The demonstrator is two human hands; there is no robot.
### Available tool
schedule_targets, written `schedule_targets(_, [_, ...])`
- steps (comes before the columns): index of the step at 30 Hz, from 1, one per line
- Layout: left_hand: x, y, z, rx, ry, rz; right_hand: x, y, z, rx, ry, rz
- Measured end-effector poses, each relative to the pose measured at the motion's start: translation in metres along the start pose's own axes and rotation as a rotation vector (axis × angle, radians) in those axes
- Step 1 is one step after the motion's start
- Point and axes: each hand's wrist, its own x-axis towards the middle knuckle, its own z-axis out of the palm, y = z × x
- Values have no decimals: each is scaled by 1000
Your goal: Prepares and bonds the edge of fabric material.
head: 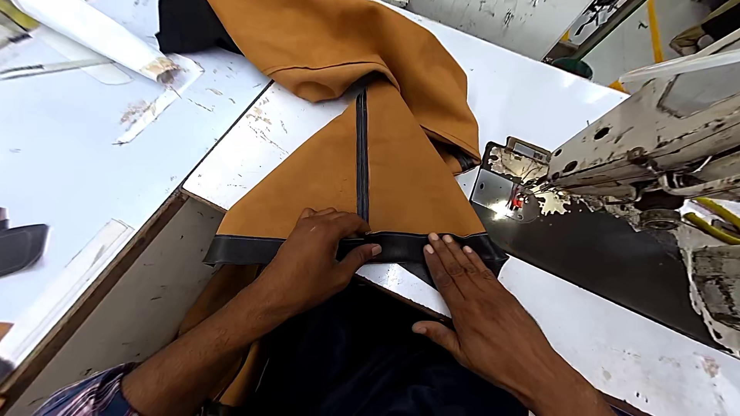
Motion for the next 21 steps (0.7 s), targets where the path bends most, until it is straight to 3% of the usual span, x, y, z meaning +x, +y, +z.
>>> schedule_targets(8, [10,4,11,-14,69,-2,16,-5,-18,-122,-52,143])
schedule_targets(13, [9,5,12,0,69,13,27,-19,-1,55,27,-35])
schedule_targets(21, [3,5,15,26,123,23,28,-23,5,25,-7,2])
